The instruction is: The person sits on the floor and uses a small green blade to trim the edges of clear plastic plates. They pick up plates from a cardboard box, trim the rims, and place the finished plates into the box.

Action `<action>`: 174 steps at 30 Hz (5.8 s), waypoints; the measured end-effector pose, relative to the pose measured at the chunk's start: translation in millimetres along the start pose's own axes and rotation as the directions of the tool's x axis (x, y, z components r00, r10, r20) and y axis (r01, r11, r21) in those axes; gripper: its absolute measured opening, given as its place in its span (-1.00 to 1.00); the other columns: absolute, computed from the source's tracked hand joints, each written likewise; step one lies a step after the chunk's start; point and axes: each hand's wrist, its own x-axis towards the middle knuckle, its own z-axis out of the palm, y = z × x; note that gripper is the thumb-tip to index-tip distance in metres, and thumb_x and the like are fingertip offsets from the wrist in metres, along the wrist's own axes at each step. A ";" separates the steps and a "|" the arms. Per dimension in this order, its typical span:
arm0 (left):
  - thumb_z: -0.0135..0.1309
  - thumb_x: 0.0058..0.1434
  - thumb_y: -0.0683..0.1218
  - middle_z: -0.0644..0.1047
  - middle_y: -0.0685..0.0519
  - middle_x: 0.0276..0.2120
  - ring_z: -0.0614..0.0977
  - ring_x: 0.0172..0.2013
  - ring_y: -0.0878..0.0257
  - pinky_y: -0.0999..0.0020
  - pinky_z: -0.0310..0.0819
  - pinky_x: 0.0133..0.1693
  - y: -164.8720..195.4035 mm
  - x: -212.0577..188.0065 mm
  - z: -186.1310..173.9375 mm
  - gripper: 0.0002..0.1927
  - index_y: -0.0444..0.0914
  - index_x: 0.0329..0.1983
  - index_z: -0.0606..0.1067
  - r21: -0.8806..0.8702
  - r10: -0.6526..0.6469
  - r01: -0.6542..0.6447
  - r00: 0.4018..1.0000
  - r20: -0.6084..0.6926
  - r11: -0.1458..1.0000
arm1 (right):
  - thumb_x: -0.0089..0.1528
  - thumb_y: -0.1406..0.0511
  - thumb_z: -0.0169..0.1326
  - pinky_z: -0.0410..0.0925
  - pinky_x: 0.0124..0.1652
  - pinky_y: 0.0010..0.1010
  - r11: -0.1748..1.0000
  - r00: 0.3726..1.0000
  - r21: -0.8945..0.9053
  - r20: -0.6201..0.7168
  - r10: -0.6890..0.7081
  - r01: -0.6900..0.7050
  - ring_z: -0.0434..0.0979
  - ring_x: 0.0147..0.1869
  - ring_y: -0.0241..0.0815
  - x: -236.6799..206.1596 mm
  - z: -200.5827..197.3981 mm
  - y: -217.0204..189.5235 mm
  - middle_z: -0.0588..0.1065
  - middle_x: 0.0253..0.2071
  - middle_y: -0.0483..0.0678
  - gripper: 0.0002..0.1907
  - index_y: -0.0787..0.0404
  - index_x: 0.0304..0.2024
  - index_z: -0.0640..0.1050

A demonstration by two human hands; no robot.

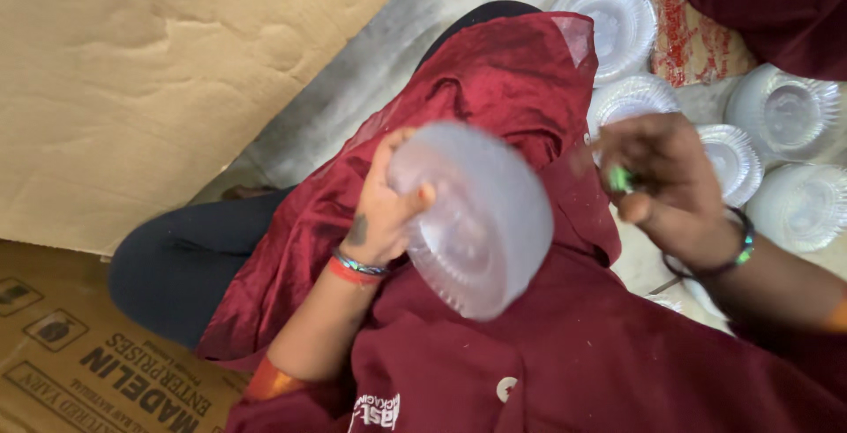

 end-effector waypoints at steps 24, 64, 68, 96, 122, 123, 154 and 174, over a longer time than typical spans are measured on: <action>-0.09 0.52 -0.02 0.57 0.00 0.06 0.66 0.00 0.11 0.16 0.61 -0.02 -90.7 8.2 26.2 -0.70 -0.21 0.22 0.43 -0.698 -0.583 0.561 0.773 0.250 0.444 | 0.40 -0.21 -0.05 0.40 0.20 -0.33 0.845 0.984 -0.510 0.007 -0.181 0.159 0.58 0.29 0.01 60.0 7.6 23.1 0.54 0.19 0.12 -0.26 0.31 0.19 0.52; 0.25 0.18 -0.05 0.50 -0.27 0.10 0.54 0.14 -0.09 0.16 0.32 0.25 -85.7 403.6 -28.5 -0.30 -0.42 0.28 0.24 0.976 0.470 0.031 0.873 -0.131 0.215 | 0.24 0.49 0.04 0.31 -0.39 -0.50 0.961 0.441 0.270 -0.871 0.215 0.066 0.44 -0.32 -0.34 35.0 -182.3 173.3 0.47 -0.22 -0.12 -0.67 0.31 0.08 0.46; 0.33 0.10 0.04 0.56 -0.20 0.04 0.60 0.05 -0.08 0.14 0.42 0.13 -95.7 422.8 -63.8 -0.33 -0.37 0.16 0.35 0.917 0.290 0.117 0.927 -0.239 0.381 | 0.25 0.55 -0.03 0.43 -0.11 -0.38 0.877 0.332 0.349 -0.913 0.237 0.332 0.50 -0.13 -0.24 44.0 -178.9 174.7 0.46 -0.08 -0.10 -0.62 0.30 0.12 0.40; 0.37 -0.15 0.37 0.58 -0.04 0.00 0.56 0.04 -0.03 -0.16 0.23 0.12 278.9 81.5 -112.2 -0.16 -0.12 0.14 0.51 0.689 0.634 0.464 0.773 -0.008 -0.557 | 0.22 0.26 0.11 0.39 -0.10 -0.03 0.434 0.805 -0.779 0.566 0.178 0.451 0.57 -0.11 0.12 237.1 138.1 198.7 0.59 -0.28 0.05 -0.86 0.10 -0.17 0.58; 0.42 -0.29 0.10 0.56 0.07 -0.35 0.53 -0.21 0.05 -0.13 0.21 0.03 253.2 73.9 -84.4 -0.48 -0.14 -0.26 0.52 0.891 0.840 0.266 0.507 0.194 -0.367 | 0.11 0.37 -0.02 0.26 0.23 -0.05 0.182 0.805 -0.784 0.586 -0.099 0.593 0.37 0.29 0.23 279.2 204.6 244.6 0.44 0.21 0.20 -0.48 0.21 0.15 0.51; 0.42 -0.30 0.10 0.57 0.07 -0.35 0.53 -0.22 0.05 -0.13 0.21 0.02 252.5 75.1 -85.0 -0.49 -0.13 -0.28 0.52 0.883 0.840 0.286 0.508 0.189 -0.372 | 0.15 0.35 -0.03 0.27 0.25 -0.08 0.188 0.821 -0.812 0.570 0.046 0.553 0.40 0.28 0.17 279.6 205.4 243.2 0.47 0.18 0.14 -0.54 0.16 0.13 0.52; 0.20 -0.02 -0.02 0.51 -0.02 -0.44 0.59 -0.41 -0.01 0.08 0.45 -0.39 250.3 82.1 -106.0 -0.77 -0.18 -0.36 0.45 0.947 0.624 0.128 0.776 0.088 -0.293 | 0.21 0.24 -0.01 0.32 0.04 -0.07 -0.526 0.745 -0.557 0.614 0.261 0.643 0.56 0.02 -0.13 626.0 205.2 234.1 0.60 -0.15 -0.09 -0.76 0.10 -0.12 0.57; 0.24 0.20 0.06 0.42 -0.04 0.03 0.59 -0.14 0.09 0.15 0.52 -0.08 289.1 65.6 -144.1 -0.26 -0.21 0.36 0.21 0.587 0.602 -0.394 0.771 -0.207 0.707 | 0.04 0.23 0.16 0.43 -0.24 -0.11 -0.194 0.583 -0.603 0.798 -0.156 0.774 0.58 -0.30 0.03 591.6 249.9 182.0 0.55 -0.38 0.01 -0.80 0.18 -0.32 0.54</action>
